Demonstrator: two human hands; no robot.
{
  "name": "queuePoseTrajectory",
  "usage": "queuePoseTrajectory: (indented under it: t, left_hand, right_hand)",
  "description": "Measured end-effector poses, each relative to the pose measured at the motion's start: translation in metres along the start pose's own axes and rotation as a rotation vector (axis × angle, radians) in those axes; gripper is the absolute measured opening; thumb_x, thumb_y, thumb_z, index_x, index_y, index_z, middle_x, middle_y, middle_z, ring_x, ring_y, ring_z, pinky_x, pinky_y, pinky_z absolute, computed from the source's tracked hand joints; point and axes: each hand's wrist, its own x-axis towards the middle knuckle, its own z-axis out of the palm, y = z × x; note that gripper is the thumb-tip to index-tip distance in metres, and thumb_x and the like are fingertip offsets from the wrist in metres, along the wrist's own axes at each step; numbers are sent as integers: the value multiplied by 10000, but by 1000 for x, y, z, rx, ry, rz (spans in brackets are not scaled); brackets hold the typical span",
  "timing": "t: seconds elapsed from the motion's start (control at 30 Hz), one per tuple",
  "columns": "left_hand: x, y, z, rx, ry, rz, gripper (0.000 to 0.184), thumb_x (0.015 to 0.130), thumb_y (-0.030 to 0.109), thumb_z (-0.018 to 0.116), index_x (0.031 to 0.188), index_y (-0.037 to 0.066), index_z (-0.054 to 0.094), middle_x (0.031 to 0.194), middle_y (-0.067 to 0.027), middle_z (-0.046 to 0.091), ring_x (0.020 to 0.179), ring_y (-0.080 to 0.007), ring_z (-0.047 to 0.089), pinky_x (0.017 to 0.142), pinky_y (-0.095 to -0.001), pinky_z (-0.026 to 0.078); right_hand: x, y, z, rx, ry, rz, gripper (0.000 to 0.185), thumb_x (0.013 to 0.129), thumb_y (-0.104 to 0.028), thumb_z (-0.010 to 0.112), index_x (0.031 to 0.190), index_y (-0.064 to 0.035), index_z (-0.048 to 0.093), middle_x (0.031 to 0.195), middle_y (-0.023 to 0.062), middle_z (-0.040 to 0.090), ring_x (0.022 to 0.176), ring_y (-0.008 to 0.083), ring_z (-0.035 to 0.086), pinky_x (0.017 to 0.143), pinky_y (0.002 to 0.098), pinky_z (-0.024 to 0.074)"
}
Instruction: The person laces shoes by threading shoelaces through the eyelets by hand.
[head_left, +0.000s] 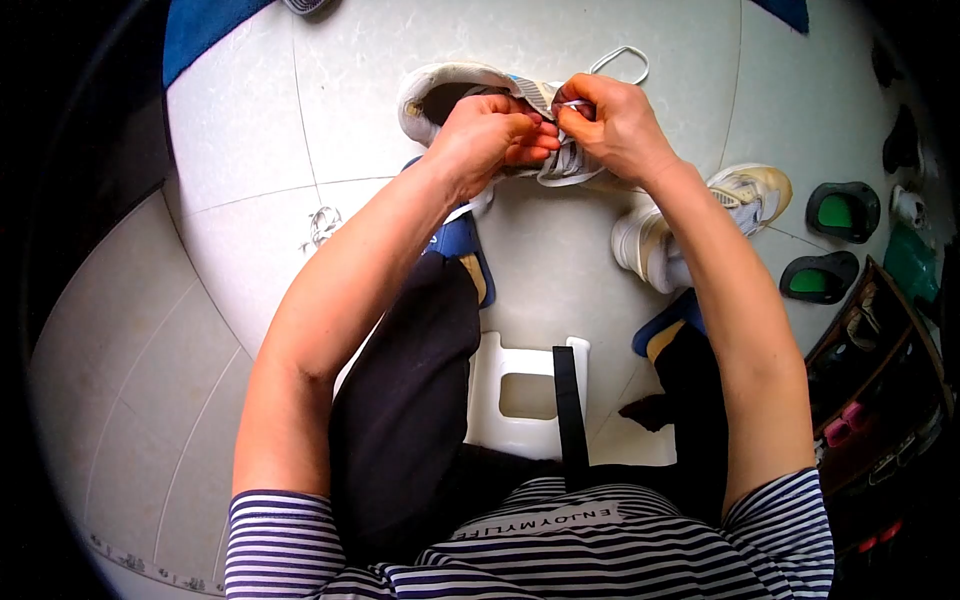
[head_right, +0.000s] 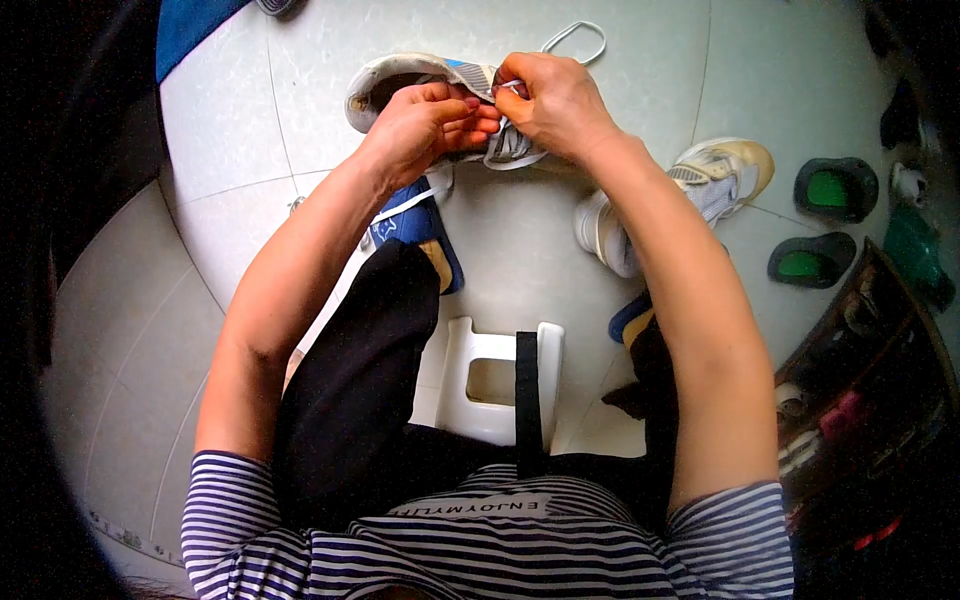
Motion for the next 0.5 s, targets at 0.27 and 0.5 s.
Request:
queuePoseTrajectory:
  t: [0.27, 0.5]
  left_hand:
    - [1, -2, -1, -5, 23, 33, 174, 930, 23, 441, 1019, -93, 536, 992, -208, 628, 910, -249, 645, 816, -307, 543]
    - [2, -3, -1, 1, 24, 44, 185, 926, 17, 439, 1037, -95, 535, 984, -201, 630, 901, -241, 647, 807, -302, 547]
  right_hand:
    - [9, -1, -5, -168, -143, -1, 165, 780, -172, 581, 875, -50, 637, 773, 151, 628, 723, 332, 612, 686, 409, 490]
    - [14, -1, -6, -253, -127, -201, 138, 766, -121, 588, 866, -28, 607, 774, 143, 595, 681, 324, 581, 624, 386, 470]
